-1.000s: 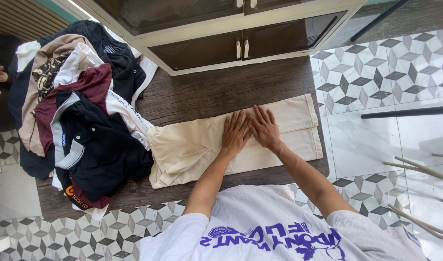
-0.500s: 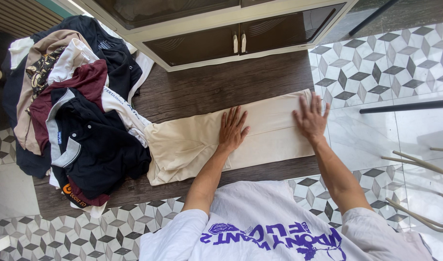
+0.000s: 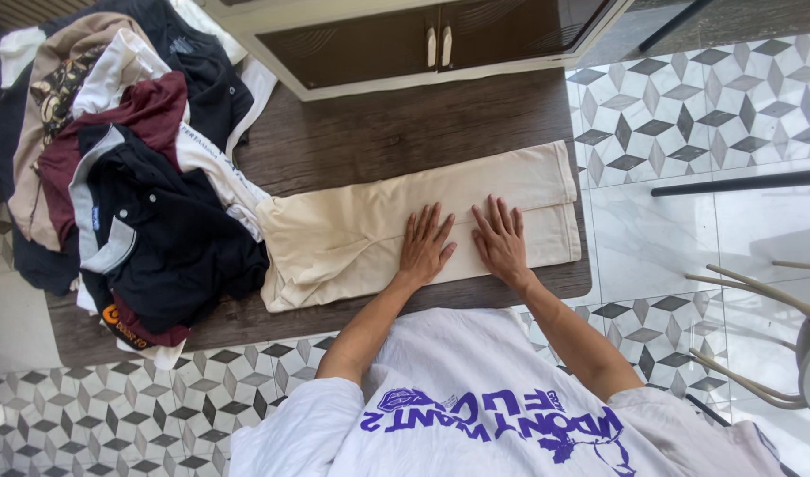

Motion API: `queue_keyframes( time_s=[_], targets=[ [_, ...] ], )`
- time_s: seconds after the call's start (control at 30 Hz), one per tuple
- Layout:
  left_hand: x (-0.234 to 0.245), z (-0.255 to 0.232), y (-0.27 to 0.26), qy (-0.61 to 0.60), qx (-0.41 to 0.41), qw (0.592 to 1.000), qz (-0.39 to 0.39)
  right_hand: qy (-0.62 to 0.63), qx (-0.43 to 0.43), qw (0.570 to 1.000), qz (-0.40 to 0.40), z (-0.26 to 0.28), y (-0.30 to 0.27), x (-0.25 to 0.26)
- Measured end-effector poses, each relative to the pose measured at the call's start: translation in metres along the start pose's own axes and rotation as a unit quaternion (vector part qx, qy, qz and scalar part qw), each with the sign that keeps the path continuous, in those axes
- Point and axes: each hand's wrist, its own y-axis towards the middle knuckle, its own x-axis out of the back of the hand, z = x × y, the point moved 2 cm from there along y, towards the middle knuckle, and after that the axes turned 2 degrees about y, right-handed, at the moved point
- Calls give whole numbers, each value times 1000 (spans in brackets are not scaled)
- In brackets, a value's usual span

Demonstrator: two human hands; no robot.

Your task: The person picks up a light-colored shirt from a pile of clothes, spreads it flat on a table, and folds the sides and bottom inward until it is a compact rectangle.

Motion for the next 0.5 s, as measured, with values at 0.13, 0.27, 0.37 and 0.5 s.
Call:
queue_keyframes(
  time_s=[0.13, 0.27, 0.37, 0.5],
  targets=[
    [0, 9, -4, 3, -4, 1000, 7, -23, -31, 999, 2, 1, -2, -2],
    [-3, 8, -5, 19, 4, 999, 26, -69, -84, 993, 39, -33, -8, -2],
    [-1, 8, -7, 16, -2, 1000, 12, -49, -114, 992, 33, -59, -20, 5],
    [1, 6, -6, 10, 8, 999, 32, -70, -142, 987, 38, -74, -31, 17]
  ],
)
